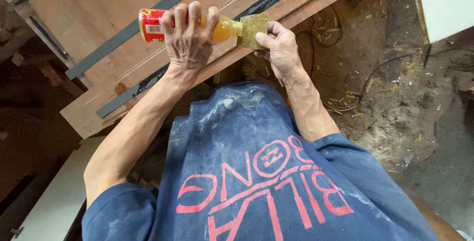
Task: The person sands several long, dark metal strips laid on a wooden workbench using a small sanding block. They repeatedly rub the strips, occasionally applying liquid from a bottle onto the sandpaper to aid the process.
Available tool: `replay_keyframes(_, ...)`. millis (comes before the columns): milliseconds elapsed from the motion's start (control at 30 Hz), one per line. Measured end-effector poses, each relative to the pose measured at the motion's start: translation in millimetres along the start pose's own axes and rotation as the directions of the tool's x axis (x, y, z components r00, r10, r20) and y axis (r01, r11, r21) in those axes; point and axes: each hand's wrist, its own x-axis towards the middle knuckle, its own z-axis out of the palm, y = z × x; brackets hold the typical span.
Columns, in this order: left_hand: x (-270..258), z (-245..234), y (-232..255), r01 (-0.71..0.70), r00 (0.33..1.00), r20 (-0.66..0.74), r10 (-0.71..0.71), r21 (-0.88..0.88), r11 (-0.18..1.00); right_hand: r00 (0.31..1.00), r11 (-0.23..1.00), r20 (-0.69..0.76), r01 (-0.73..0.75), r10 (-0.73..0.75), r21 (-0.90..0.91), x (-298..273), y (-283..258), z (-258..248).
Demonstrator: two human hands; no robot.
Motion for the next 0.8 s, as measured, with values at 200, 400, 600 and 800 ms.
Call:
replay_keyframes(200,0.8,4.7,-1.1,0.000,1.000,-0.006,0.000,0.019,1.000,1.000,1.000,0.015,-0.007,0.007,-0.006,1.2,-1.8,-1.3)
replay_keyframes(400,1.5,1.2,-2.3,0.008,1.000,-0.017,-0.008,0.003,1.000,1.000,1.000,0.009,-0.024,0.024,-0.006,3.4,-0.6,-0.3)
replay_keyframes(600,2.8,-1.4,-2.6,0.084,0.996,-0.006,-0.085,-0.127,0.988,0.999,0.997,0.024,-0.031,0.030,0.074,2.4,-1.3,-3.1)
replay_keyframes(800,14.4,3.1,15.1,0.274,0.961,0.072,-0.268,-0.398,0.876,0.997,0.978,0.064,-0.064,0.052,0.200,-2.3,-23.1,-13.1)
